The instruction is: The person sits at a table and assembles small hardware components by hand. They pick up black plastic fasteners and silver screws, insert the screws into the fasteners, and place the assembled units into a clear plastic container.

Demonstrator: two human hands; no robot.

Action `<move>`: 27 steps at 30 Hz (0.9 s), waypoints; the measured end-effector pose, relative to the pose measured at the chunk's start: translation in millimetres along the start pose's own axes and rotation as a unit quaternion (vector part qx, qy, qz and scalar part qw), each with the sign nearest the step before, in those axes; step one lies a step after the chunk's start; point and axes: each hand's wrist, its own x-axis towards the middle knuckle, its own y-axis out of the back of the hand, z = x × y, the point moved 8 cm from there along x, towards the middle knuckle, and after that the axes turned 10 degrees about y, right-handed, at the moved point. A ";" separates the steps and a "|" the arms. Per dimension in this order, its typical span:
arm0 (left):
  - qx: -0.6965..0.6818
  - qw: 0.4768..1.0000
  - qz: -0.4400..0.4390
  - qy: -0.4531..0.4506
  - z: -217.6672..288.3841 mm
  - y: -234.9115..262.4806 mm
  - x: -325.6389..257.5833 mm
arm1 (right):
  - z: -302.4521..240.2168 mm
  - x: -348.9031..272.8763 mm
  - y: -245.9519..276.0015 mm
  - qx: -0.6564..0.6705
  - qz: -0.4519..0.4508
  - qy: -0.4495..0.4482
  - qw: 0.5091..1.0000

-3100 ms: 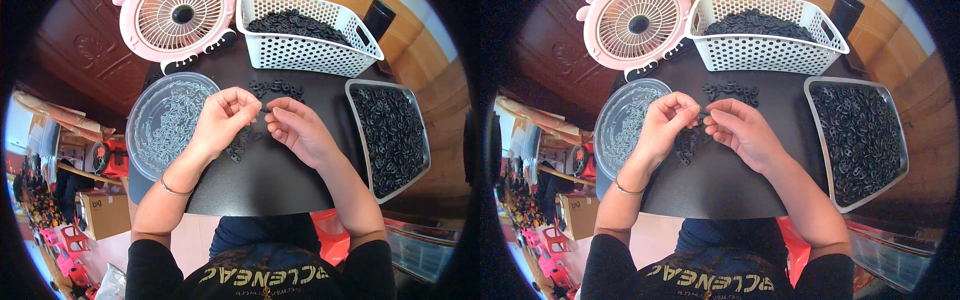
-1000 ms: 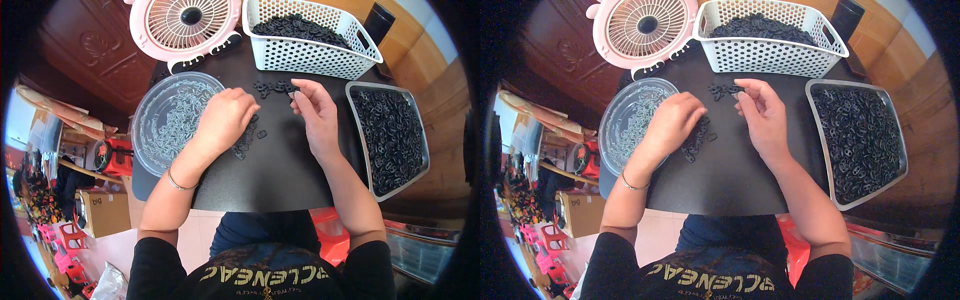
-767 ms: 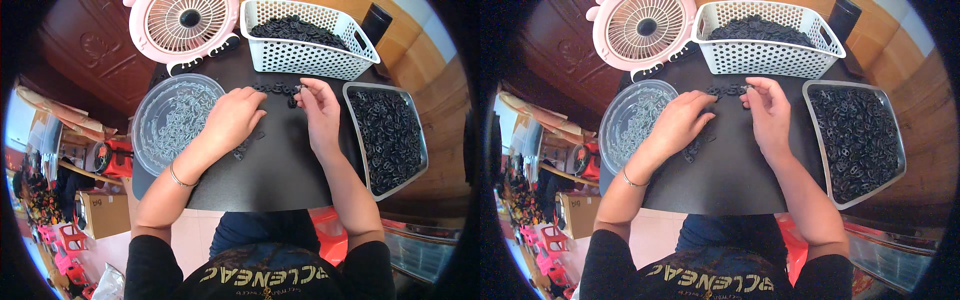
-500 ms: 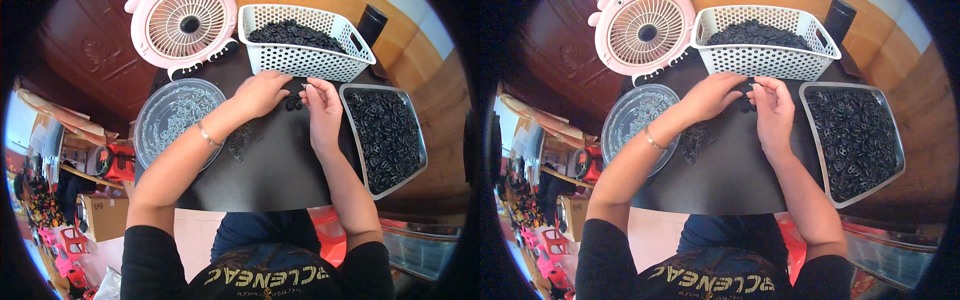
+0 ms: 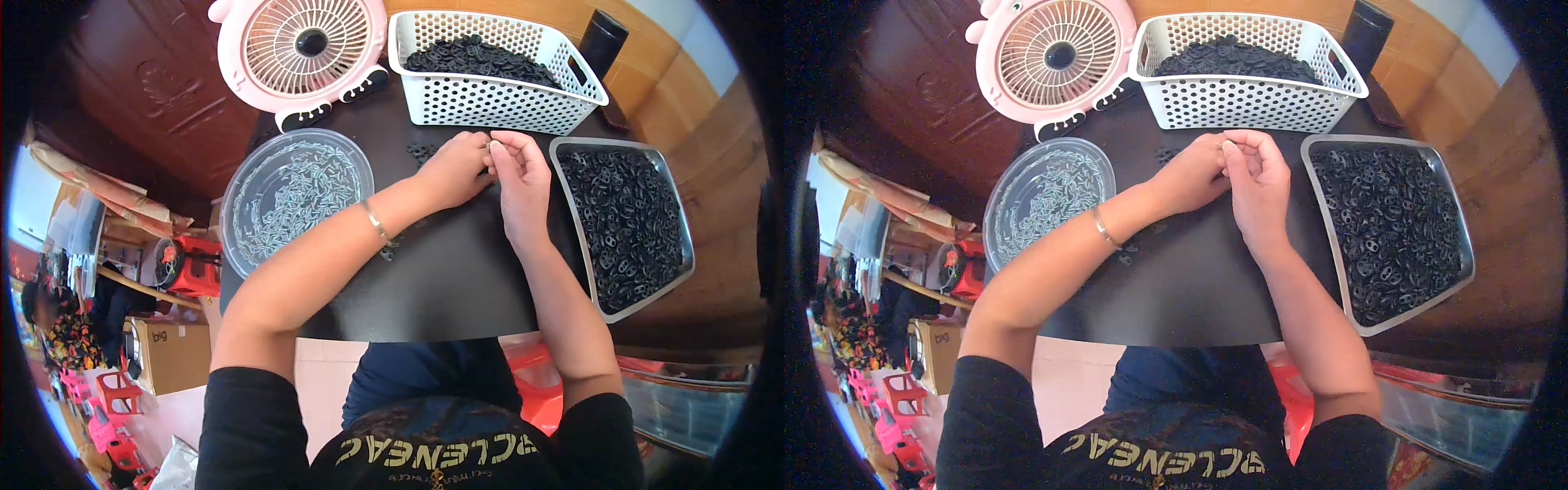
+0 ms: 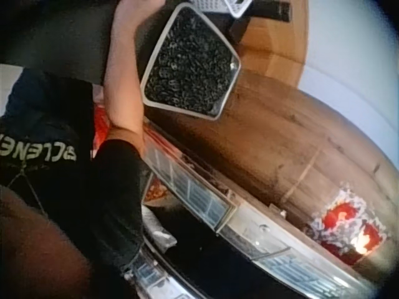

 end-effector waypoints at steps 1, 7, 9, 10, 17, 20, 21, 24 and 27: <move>0.003 1.000 -0.015 0.014 1.6 -2.8 -0.3 | 2.0 0.0 7.4 -0.010 0.011 -0.004 1.000; 0.041 0.991 -0.119 0.033 27.8 36.2 -55.7 | -4.4 -0.7 2.0 -0.027 0.008 -0.009 1.000; 0.055 0.979 -0.191 0.041 35.0 45.7 -64.0 | -3.6 0.4 1.4 -0.021 0.003 0.003 1.000; 0.068 0.984 -0.161 0.042 31.7 53.8 -61.5 | -4.5 1.0 0.0 -0.017 -0.001 0.009 1.000; 0.066 0.990 -0.047 0.119 -28.0 62.0 -32.6 | 1.8 0.9 4.1 -0.029 0.005 -0.011 1.000; 0.057 0.990 -0.076 0.105 -26.4 47.5 -33.1 | 3.5 0.1 3.6 -0.026 -0.001 -0.012 1.000; 0.049 0.990 -0.084 0.099 -23.3 44.5 -36.7 | 4.4 0.1 3.5 -0.026 -0.005 -0.015 1.000; 0.034 0.988 -0.124 0.086 -5.5 41.8 -51.2 | 5.5 -0.5 2.5 -0.025 -0.010 -0.017 0.999; 0.010 0.981 -0.174 0.084 9.3 45.7 -69.7 | 2.8 -0.6 1.2 -0.038 -0.014 -0.015 0.999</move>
